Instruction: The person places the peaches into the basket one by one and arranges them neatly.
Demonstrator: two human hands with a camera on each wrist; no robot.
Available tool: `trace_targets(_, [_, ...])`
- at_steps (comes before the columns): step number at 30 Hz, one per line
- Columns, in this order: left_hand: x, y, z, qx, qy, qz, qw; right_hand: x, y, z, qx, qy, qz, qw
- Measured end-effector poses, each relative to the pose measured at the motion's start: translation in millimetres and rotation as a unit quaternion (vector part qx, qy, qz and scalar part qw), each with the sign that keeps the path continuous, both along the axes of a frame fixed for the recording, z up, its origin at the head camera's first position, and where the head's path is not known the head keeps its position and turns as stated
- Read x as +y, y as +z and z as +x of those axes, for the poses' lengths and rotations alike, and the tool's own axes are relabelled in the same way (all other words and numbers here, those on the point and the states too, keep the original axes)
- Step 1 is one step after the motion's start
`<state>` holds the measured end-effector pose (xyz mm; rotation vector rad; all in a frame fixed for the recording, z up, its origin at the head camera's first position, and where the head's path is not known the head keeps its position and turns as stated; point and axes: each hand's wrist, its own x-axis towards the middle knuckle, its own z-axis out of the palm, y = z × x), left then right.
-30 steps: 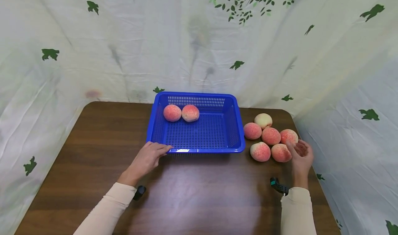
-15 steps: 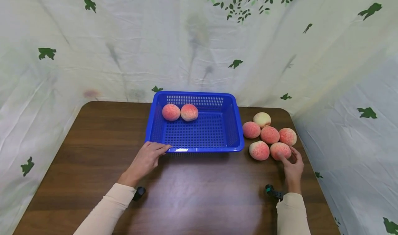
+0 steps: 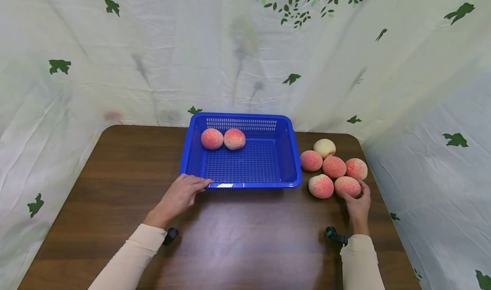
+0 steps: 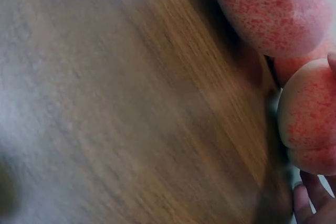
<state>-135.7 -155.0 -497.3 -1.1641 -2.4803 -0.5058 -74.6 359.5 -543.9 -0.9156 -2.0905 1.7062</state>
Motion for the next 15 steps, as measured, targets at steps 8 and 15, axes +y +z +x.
trace_targets(8, [1.7, 4.2, -1.4, -0.013, -0.001, -0.006, 0.9999, 3.0, 1.0, 0.7, -0.004, -0.022, 0.016, 1.0])
trace_targets(15, [0.4, 8.0, -0.1, -0.032, 0.004, -0.018, 0.9993, 7.6, 2.4, 7.1, 0.0, -0.055, -0.008, 0.998])
